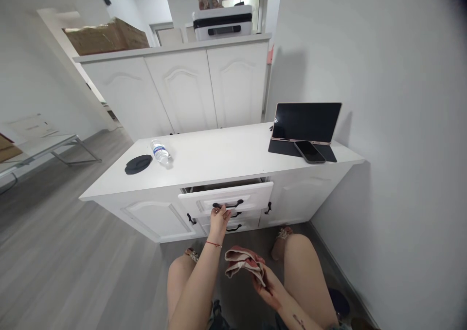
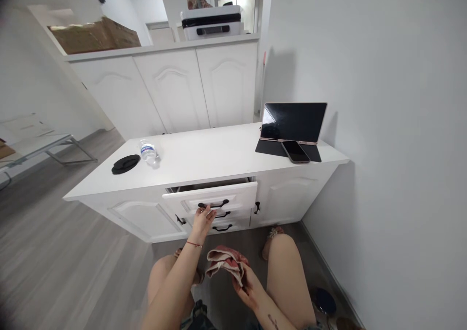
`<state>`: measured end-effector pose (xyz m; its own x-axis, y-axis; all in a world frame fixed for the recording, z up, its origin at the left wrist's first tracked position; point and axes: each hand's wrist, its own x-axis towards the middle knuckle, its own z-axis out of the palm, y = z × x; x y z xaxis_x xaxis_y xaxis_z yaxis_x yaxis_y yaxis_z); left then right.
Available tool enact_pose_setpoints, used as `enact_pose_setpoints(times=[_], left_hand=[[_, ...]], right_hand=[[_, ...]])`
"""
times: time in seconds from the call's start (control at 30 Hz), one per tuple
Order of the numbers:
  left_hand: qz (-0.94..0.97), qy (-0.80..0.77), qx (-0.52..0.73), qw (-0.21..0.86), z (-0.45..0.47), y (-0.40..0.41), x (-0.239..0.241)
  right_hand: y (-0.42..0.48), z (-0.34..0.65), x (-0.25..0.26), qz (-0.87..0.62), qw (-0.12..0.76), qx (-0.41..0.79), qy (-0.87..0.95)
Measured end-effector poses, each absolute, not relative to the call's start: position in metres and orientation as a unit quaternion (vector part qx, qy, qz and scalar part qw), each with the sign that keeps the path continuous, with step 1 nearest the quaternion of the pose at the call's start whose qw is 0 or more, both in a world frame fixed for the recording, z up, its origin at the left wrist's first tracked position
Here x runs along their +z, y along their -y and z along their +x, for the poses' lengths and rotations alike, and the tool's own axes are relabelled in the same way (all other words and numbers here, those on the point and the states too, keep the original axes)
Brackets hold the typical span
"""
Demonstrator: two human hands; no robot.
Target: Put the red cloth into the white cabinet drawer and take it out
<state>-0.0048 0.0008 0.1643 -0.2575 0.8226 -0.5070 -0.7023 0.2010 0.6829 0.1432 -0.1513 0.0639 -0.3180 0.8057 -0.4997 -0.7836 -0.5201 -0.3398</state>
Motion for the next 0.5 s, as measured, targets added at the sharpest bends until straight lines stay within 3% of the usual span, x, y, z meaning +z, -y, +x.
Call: enact_pose_setpoints(times=[0.2,0.5], left_hand=[[0.066,-0.485,0.625,0.608,-0.006,-0.019,0.164],[0.077,-0.501,0.606,0.613,-0.008,-0.038,0.167]], right_hand=[[0.154,0.139,0.075,-0.341,0.483,0.803,-0.076],[0.157,0.135,0.054,-0.415,0.459,0.785,-0.007]])
